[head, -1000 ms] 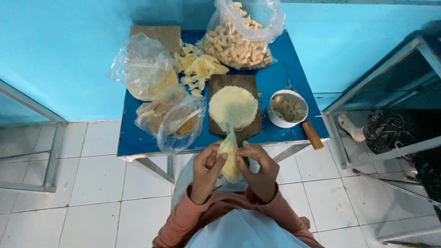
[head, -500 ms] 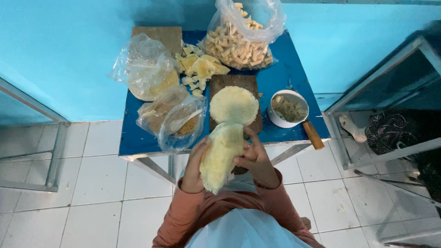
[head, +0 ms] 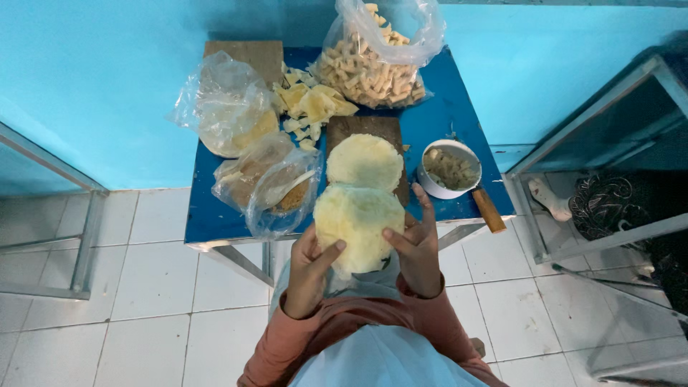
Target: The person tears pieces from a round flat cake by hand, then holds the cake on a wooden cutting board and slices it into smaller pieces with a knife, arranging the cut slices on the board next to a bowl of pieces.
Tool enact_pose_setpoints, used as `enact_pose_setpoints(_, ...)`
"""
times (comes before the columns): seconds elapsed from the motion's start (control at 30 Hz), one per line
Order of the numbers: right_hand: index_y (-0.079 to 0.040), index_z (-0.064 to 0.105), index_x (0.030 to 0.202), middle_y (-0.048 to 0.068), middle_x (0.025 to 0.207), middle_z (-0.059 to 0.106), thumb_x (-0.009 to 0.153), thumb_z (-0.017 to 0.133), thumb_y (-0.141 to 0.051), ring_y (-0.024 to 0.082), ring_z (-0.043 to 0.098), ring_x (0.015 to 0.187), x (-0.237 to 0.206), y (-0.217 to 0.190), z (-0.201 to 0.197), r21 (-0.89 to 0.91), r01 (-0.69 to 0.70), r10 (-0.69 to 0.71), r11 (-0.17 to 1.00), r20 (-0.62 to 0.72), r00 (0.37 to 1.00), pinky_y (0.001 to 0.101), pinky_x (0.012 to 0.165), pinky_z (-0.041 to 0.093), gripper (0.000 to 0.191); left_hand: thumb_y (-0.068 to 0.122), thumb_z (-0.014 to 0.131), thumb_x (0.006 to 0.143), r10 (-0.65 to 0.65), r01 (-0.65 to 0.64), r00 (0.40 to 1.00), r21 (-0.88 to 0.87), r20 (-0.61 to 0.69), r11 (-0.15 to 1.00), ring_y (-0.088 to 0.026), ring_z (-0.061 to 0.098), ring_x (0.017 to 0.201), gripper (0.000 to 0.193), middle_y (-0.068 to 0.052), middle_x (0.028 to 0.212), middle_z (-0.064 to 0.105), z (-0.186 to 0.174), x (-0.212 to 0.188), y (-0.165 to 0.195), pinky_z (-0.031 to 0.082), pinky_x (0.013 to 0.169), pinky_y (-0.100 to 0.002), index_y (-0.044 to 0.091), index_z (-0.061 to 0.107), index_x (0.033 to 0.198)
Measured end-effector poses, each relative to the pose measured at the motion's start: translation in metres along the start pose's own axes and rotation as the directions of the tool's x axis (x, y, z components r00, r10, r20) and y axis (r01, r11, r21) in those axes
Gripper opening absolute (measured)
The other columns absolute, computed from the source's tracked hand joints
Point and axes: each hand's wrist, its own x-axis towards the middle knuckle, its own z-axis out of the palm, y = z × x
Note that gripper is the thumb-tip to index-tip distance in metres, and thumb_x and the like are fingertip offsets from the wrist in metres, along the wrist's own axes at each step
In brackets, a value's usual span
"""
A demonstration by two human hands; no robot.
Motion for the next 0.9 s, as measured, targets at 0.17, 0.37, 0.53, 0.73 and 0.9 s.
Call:
enact_pose_setpoints(0.17,-0.007,0.021,0.161,0.025,0.135,0.063,0.084,0.067,0.012,0.03,0.063,0.127,-0.001,-0.002,-0.008,0.047,0.077,-0.075,0.996,-0.052,0.996,0.0433,0.104,0.052,0.091,-0.004,0.067,0.092,0.068,-0.073,0.997,0.127,0.041,0.989,-0.017,0.065,0.115,0.048,-0.013,0.129,0.069,-0.016,0.0,-0.009,0.052,0.097,-0.032,-0.006,0.057,0.139)
enact_pose_setpoints(0.37,-0.005,0.023,0.164,0.012,0.11,0.066,0.085,0.068,0.02,0.025,0.066,0.107,0.001,-0.003,-0.01,-0.104,0.348,-0.357,0.932,-0.087,0.93,0.042,0.094,0.055,0.094,-0.001,0.072,0.095,0.129,-0.229,0.93,0.267,0.344,0.936,-0.02,0.067,0.12,0.039,-0.013,0.13,0.068,-0.028,0.007,-0.01,0.053,0.105,-0.035,-0.005,0.063,0.133)
enact_pose_setpoints(0.53,-0.007,0.026,0.162,0.009,0.105,0.067,0.083,0.067,0.021,0.023,0.066,0.105,0.013,-0.007,-0.002,-0.19,0.496,-0.477,0.847,0.14,0.868,0.0433,0.104,0.053,0.093,0.01,0.066,0.095,-0.008,-0.124,0.907,0.284,0.422,0.951,-0.018,0.067,0.12,0.043,-0.011,0.136,0.067,-0.014,0.008,0.007,0.056,0.096,-0.031,-0.001,0.06,0.136)
enact_pose_setpoints(0.73,-0.009,0.031,0.155,0.013,0.109,0.063,0.08,0.071,0.016,0.03,0.061,0.113,0.011,-0.005,0.024,-0.45,0.665,-0.561,0.596,0.36,0.746,0.0516,0.116,0.043,0.089,0.004,0.074,0.093,0.075,-0.146,0.975,0.347,0.21,0.926,-0.013,0.066,0.106,0.034,-0.009,0.118,0.065,0.022,0.011,-0.001,0.06,0.08,-0.026,0.0,0.058,0.123)
enact_pose_setpoints(0.9,-0.007,0.037,0.155,0.014,0.115,0.063,0.093,0.077,0.01,0.021,0.066,0.105,-0.008,0.002,0.025,-0.394,0.446,-0.428,0.804,0.139,0.893,0.0388,0.093,0.059,0.076,-0.003,0.076,0.089,0.283,-0.355,0.933,0.447,0.223,0.821,-0.016,0.068,0.106,0.037,-0.01,0.115,0.057,0.032,0.004,-0.003,0.065,0.086,-0.029,-0.004,0.056,0.12)
